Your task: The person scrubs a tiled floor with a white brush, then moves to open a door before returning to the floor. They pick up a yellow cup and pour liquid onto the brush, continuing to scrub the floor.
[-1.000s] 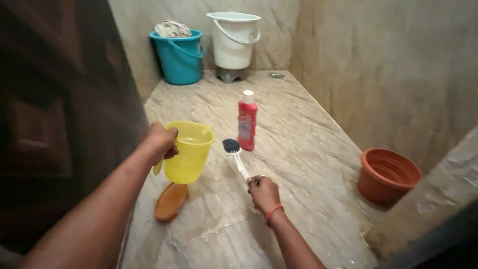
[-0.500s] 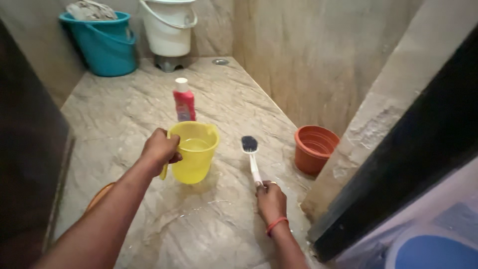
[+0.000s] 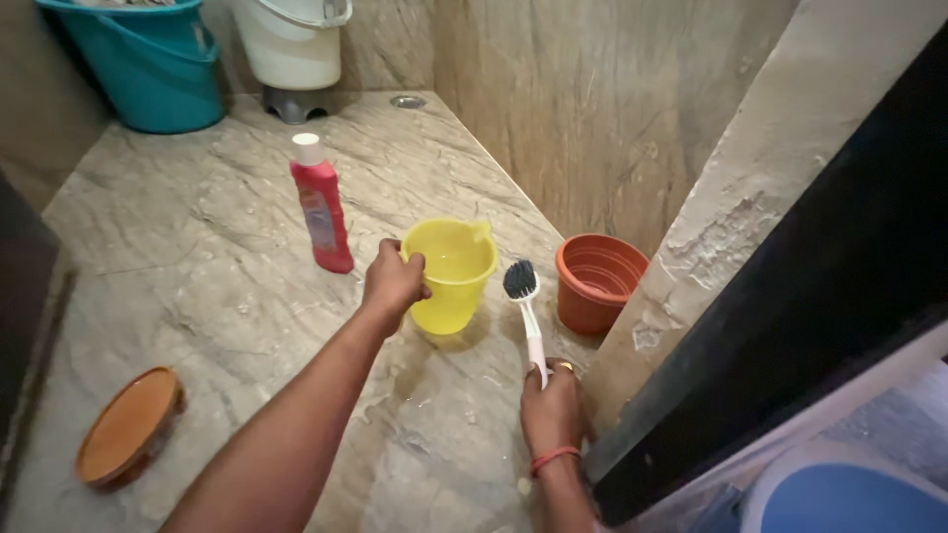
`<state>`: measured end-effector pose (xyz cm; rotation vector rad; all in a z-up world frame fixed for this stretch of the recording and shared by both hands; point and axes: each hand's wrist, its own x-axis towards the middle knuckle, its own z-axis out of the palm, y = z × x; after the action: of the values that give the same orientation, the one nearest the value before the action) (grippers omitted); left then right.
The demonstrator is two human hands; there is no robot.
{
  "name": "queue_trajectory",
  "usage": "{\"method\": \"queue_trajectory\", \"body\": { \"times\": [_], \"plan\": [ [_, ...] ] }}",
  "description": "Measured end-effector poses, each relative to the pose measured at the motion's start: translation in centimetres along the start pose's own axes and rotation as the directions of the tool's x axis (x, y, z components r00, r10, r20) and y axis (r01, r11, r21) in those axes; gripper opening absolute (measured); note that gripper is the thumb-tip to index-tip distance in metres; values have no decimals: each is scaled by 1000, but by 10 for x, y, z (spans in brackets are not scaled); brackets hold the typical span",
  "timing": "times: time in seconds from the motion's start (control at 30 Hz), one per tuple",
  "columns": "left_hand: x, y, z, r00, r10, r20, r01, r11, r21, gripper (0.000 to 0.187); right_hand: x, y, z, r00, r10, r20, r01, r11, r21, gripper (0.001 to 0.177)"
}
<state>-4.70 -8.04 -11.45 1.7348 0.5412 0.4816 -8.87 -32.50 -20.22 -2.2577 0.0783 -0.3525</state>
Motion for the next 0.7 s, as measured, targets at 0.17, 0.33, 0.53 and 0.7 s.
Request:
{"method": "queue_trajectory", "body": {
  "times": [0.17,0.33,0.53,0.7],
  "plan": [
    [20,-4,37,999,35,3,-35,999,-14,47,-5,-5,-7,998,53,-13,-53,998,33,30],
    [37,-6,65,999,35,10,-34,997,-76,46,-6,-15,-16,978,202,48,-207,970,131,29],
    [36,-6,84,999,32,31,-28,992,-124,42,-11,-15,-20,975,207,84,-220,951,215,28],
    [28,1,84,1000,-9,17,11,996,-89,42,-14,-17,-17,975,208,78,-221,947,235,30]
  ]
}}
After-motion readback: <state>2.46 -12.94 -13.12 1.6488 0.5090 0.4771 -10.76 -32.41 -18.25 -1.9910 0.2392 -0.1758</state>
